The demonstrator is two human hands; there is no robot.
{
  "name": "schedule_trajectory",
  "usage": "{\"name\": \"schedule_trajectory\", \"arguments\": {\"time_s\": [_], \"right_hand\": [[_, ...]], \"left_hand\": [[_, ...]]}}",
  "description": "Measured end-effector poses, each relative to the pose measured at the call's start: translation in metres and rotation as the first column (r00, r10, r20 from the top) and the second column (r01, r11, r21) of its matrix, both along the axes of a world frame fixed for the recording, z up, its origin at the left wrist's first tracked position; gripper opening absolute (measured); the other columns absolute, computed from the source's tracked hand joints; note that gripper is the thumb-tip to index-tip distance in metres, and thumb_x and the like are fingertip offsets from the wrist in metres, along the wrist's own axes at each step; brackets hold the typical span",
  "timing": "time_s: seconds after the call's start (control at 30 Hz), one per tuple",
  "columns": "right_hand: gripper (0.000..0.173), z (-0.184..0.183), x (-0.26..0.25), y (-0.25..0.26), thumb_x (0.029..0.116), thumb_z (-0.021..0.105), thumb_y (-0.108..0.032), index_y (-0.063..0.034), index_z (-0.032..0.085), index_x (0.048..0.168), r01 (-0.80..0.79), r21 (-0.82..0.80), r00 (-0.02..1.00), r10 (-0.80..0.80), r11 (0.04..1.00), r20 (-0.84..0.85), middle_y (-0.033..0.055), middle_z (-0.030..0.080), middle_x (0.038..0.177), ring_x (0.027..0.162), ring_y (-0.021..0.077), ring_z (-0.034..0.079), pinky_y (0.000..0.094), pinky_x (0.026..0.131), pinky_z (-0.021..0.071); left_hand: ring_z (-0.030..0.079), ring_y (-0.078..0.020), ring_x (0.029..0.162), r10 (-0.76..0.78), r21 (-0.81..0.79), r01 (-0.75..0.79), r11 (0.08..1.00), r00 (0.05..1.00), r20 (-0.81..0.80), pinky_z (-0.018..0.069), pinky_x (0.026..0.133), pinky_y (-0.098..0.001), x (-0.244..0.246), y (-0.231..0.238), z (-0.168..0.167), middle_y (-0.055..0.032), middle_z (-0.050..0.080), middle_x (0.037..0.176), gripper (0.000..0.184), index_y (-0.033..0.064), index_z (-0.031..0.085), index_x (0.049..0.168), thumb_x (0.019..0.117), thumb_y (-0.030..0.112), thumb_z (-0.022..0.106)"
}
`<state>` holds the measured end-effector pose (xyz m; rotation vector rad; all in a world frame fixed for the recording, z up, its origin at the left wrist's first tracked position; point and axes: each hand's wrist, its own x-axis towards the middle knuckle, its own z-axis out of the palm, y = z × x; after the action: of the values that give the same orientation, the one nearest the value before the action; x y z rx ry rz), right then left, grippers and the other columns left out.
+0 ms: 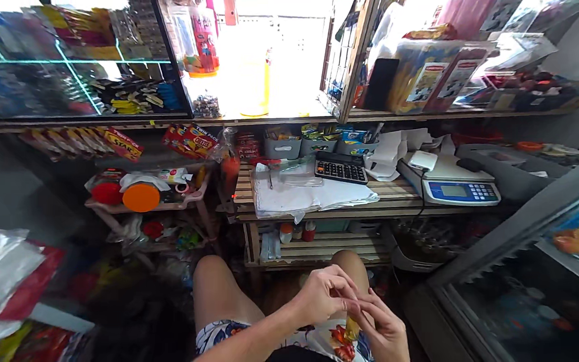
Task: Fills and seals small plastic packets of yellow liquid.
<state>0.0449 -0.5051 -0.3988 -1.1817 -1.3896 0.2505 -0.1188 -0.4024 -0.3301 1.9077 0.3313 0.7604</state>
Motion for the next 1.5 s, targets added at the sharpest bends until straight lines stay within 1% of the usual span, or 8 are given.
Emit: {"name": "schedule_trajectory", "arguments": {"time_s": [0.17,0.33,0.53,0.67,0.9,1.27,1.37,1.5], "right_hand": [[0.011,-0.001,0.008,-0.001,0.0921,0.073,-0.023,-0.0159,0.081,0.094,-0.041,0.007,0.999,0.041,0.999,0.018,-0.0059,0.079,0.098,0.099,0.0029,0.072,0.0455,0.12,0.0384],[0.013,0.014,0.016,0.001,0.0955,0.068,-0.024,-0.0162,0.079,0.094,-0.089,0.0,0.983,0.088,0.996,0.161,-0.0074,0.078,0.1,0.101,0.0006,0.071,0.0494,0.123,0.0329],[0.015,0.042,0.026,0.001,0.1031,0.062,-0.027,-0.0187,0.075,0.102,-0.34,0.009,0.924,0.332,0.94,0.19,-0.0087,0.075,0.108,0.109,0.0009,0.068,0.052,0.127,0.0245],[0.013,0.056,0.029,0.005,0.1008,0.066,-0.03,-0.0214,0.076,0.102,-0.388,0.076,0.92,0.381,0.918,0.096,-0.0085,0.076,0.104,0.109,0.0062,0.07,0.0533,0.125,0.0295],[0.011,0.091,0.023,0.009,0.0916,0.077,-0.024,-0.0207,0.082,0.101,-0.448,0.043,0.861,0.444,0.893,-0.249,-0.0055,0.079,0.098,0.1,0.0068,0.073,0.0439,0.122,0.037],[0.018,0.17,-0.002,0.074,0.1045,0.057,-0.019,-0.0124,0.074,0.102,-0.139,0.287,0.855,-0.032,0.948,0.518,-0.0012,0.077,0.101,0.102,0.0045,0.071,0.0581,0.122,0.0292],[0.009,0.199,-0.018,0.083,0.0997,0.065,-0.015,-0.0144,0.074,0.101,-0.295,0.279,0.924,0.198,0.914,0.328,-0.0046,0.077,0.102,0.106,0.0063,0.071,0.0588,0.124,0.0289],[0.009,0.233,-0.012,0.07,0.0959,0.071,-0.02,-0.0186,0.077,0.102,-0.545,0.209,0.837,0.543,0.812,0.07,-0.0015,0.071,0.124,0.124,0.0176,0.063,0.0462,0.118,0.0422]], "left_hand": [[0.069,-0.028,0.079,0.039,0.667,0.145,0.731,0.967,-0.253,0.0583,0.07,-0.0401,-0.003,0.001,0.026,-0.0145,0.065,0.083,0.004,-0.0001,0.066,0.094,0.0945,-0.002,0.062],[0.066,-0.0248,0.08,0.135,0.889,0.229,0.397,0.943,-0.303,0.056,0.068,-0.034,-0.008,0.006,0.035,-0.0112,0.063,0.085,0.016,0.004,0.069,0.085,0.0962,0.001,0.058],[0.063,-0.0072,0.078,-0.241,-0.029,0.242,0.97,0.936,-0.254,0.0517,0.074,-0.024,-0.02,0.006,0.061,-0.0063,0.07,0.085,0.023,-0.0028,0.072,0.094,0.1029,0.014,0.059],[0.062,0.0016,0.068,-0.241,-0.588,0.176,0.789,0.97,-0.033,0.0517,0.063,-0.0165,-0.022,-0.013,0.064,0.0073,0.071,0.082,0.013,0.0083,0.073,0.097,0.1008,0.011,0.061],[0.069,-0.0049,0.077,-0.146,-0.768,0.359,0.53,0.931,0.334,0.0576,0.075,-0.0208,-0.022,-0.019,0.066,-0.0005,0.074,0.091,0.018,0.006,0.073,0.106,0.1007,0.003,0.057],[0.068,-0.0083,0.082,0.11,-0.609,0.76,0.225,0.602,0.791,0.0564,0.08,-0.0208,-0.009,-0.03,0.046,-0.0001,0.069,0.092,0.015,0.0118,0.07,0.111,0.1043,0.013,0.056],[0.068,-0.0066,0.085,0.046,-0.535,0.778,0.329,0.553,0.832,0.055,0.082,-0.0197,0.004,-0.023,0.065,0.0015,0.071,0.094,0.012,0.0141,0.07,0.108,0.1007,0.009,0.061],[0.069,-0.0029,0.081,-0.109,-0.356,0.467,0.809,0.715,0.691,0.0571,0.075,-0.0198,0.004,0.019,0.095,0.0018,0.074,0.09,0.009,0.0087,0.075,0.099,0.094,0.006,0.068]]}}
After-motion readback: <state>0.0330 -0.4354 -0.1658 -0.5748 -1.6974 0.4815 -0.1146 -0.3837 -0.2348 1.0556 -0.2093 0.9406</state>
